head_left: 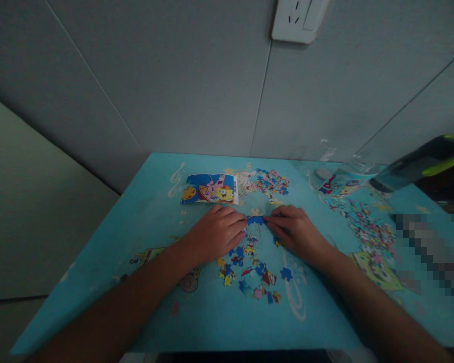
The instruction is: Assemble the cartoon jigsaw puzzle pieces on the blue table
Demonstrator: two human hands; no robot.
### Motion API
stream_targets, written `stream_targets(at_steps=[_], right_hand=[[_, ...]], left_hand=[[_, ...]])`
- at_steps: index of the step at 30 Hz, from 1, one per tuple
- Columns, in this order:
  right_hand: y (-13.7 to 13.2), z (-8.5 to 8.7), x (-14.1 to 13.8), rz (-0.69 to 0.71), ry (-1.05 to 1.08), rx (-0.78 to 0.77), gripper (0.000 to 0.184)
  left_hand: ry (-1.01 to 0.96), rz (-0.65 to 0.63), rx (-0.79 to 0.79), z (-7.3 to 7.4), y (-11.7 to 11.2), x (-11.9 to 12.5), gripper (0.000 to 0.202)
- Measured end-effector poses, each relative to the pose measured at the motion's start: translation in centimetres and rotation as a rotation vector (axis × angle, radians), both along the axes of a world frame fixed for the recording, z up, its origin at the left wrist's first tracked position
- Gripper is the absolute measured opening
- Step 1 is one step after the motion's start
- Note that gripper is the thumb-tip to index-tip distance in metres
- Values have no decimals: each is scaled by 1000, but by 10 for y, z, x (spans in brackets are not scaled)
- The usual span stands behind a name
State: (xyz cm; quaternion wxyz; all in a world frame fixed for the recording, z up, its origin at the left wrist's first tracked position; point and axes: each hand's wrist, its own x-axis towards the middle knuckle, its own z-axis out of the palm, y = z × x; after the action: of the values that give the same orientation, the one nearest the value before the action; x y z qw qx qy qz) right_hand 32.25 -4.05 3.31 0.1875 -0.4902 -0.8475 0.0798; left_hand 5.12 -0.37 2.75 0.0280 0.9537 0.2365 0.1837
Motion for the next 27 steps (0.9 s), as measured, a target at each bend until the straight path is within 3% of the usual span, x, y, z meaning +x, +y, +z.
stream_targets(at_steps=[6, 9, 19, 27], right_hand=[[-3, 18, 10, -142, 239, 53, 26], [-5, 23, 15, -179, 260, 31, 24], [-9, 16, 3, 10, 197, -62, 21], [-17, 12, -12, 259, 115, -160, 20]], left_hand=[[-2, 5, -11, -1, 2, -2, 26], [0, 1, -19, 0, 2, -3, 27], [15, 4, 14, 3, 3, -5, 28], [5, 10, 12, 2, 5, -7, 28]])
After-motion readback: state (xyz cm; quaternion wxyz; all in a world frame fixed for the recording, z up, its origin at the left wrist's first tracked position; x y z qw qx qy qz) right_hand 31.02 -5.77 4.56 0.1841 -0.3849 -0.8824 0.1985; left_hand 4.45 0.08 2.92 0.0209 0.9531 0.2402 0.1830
